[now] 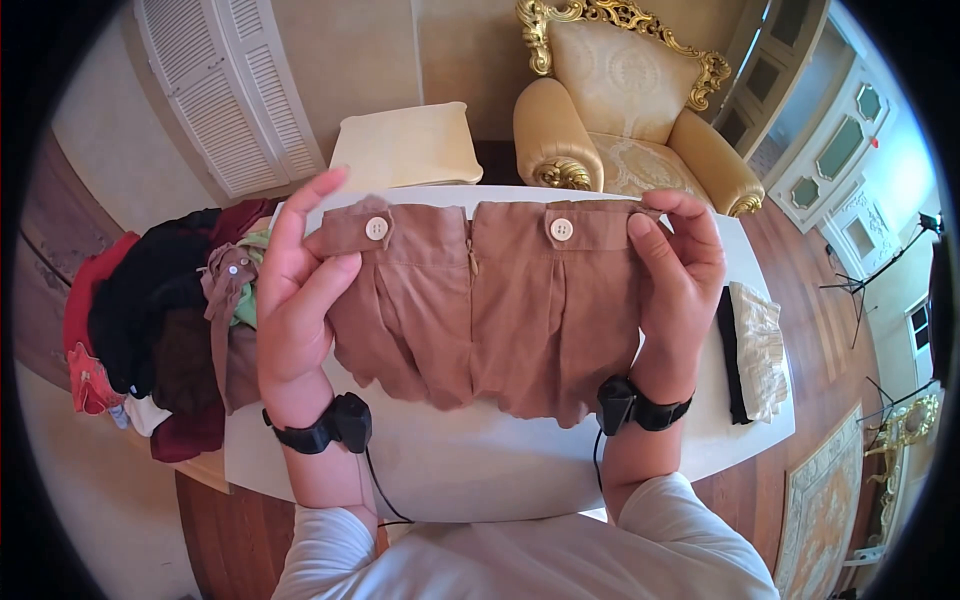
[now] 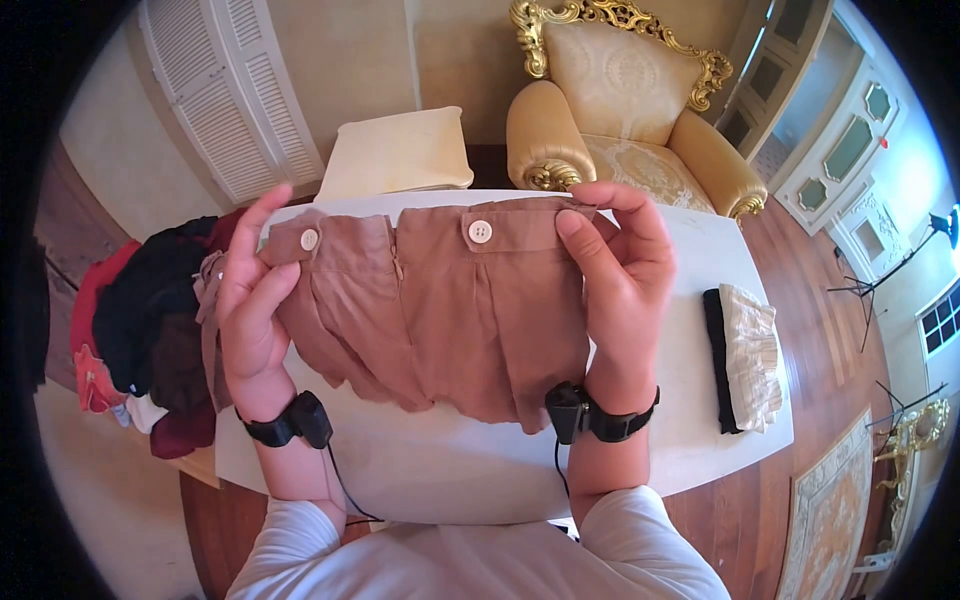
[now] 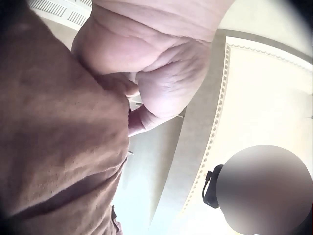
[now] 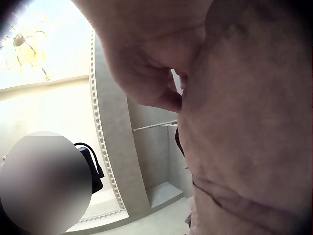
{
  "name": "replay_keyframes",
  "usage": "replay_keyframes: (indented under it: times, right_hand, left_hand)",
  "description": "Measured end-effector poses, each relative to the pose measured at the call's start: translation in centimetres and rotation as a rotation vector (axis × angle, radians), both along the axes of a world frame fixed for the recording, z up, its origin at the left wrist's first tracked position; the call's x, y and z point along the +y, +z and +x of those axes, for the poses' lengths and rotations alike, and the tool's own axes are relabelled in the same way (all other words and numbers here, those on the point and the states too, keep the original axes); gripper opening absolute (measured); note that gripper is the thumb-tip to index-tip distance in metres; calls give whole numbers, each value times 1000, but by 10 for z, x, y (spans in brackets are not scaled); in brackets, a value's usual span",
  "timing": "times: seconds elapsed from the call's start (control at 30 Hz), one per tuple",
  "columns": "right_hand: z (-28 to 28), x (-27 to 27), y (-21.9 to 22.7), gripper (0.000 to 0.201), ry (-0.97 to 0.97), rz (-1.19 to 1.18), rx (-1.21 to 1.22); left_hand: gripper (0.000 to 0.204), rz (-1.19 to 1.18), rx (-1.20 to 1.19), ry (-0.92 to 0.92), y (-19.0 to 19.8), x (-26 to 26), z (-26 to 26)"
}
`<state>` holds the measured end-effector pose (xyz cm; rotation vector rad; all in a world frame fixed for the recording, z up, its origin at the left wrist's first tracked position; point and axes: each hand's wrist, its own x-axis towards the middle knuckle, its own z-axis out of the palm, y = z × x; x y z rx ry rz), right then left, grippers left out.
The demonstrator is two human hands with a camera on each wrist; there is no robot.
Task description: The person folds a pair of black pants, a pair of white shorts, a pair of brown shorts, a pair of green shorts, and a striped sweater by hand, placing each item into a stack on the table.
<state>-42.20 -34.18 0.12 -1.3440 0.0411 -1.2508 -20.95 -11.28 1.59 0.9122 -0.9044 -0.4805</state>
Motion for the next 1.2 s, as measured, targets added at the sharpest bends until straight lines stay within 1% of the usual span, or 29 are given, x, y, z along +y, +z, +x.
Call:
replay_keyframes:
  times: [0.1,0.13,0.2,0.23,0.3,0.33,0.37,0.47,0.57,0.7,0.87,0.97,1.07,1.2]
  right_hand:
    - [-2,-3,0,26,-24,-39,38]
    - [-3,-4,-1,26,-33,-57,58]
    - [-7,-4,4,24,-20,-106,206]
    - [-9,-4,5,23,-14,-129,280]
    - [-12,-10,3,21,-31,-252,411]
    - [-13,-11,3,20,-39,-314,476]
    - [-12,-8,4,20,-63,-324,495]
    - [-12,-10,4,22,-186,-494,634]
    - [-9,-6,6,23,-210,-536,636]
    - [-9,-8,4,23,-190,-586,663]
    - [-7,-3,4,31,-192,-581,696]
    - [-6,-2,-2,37,-162,-638,728]
    - [-6,-4,-3,36,-61,-604,752]
    - [-6,-7,-3,27,-112,-624,760]
  left_hand:
    - [48,24,-62,-23,1,-1,1]
    - [47,70,-109,-19,-3,1,4]
    - [45,162,-205,-12,-13,8,15]
    - [44,180,-211,-20,-14,9,18]
    - [40,215,-222,-36,-15,10,20]
    - [38,223,-209,-11,-14,9,19]
    - [36,231,-196,14,-10,9,16]
    - [35,258,-196,46,-11,11,18]
    - [35,259,-216,86,-10,9,18]
    - [30,237,-197,123,-13,7,19]
    - [26,208,-187,81,-19,7,24]
    - [26,189,-194,56,-18,6,20]
    - [26,195,-198,40,-17,6,19]
    - [26,224,-214,4,-17,7,21]
